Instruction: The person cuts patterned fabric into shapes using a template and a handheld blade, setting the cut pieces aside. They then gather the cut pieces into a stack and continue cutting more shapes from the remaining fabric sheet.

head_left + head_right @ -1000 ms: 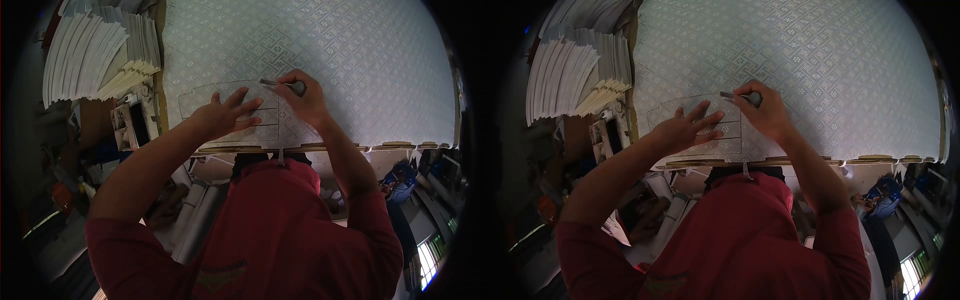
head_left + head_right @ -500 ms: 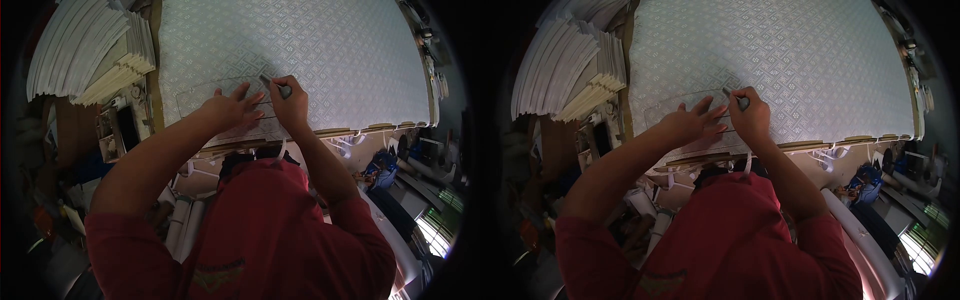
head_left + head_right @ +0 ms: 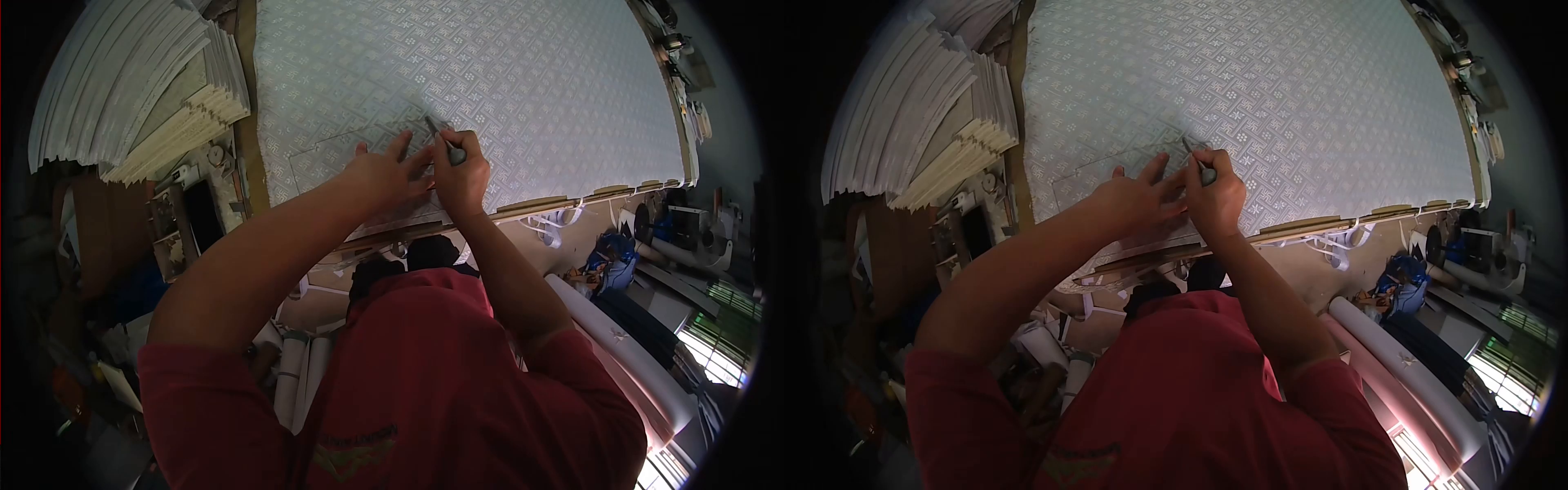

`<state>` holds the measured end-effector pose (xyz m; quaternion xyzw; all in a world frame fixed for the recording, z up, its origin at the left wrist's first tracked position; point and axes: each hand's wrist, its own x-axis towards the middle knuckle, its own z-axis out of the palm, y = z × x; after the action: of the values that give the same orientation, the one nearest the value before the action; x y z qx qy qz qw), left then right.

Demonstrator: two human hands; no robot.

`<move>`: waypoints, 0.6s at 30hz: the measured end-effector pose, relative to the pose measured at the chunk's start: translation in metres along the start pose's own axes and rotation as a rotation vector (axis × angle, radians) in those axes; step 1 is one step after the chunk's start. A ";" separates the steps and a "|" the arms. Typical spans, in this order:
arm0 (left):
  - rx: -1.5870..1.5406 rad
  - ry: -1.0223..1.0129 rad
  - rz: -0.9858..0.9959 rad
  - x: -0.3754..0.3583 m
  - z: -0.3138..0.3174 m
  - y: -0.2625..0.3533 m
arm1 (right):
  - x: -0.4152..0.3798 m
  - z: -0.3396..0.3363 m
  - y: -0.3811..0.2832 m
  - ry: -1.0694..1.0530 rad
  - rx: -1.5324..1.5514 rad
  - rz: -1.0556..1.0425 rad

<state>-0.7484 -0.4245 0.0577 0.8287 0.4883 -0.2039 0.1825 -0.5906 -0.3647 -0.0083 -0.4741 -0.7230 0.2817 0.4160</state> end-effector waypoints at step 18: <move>0.021 0.042 -0.033 0.002 0.007 0.002 | 0.163 -0.037 0.012 -1.119 0.094 -0.149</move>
<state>-0.7470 -0.4267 0.0510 0.8265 0.5034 -0.1947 0.1602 -0.5862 -0.2097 0.0548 -0.1812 -0.8516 0.4919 0.0085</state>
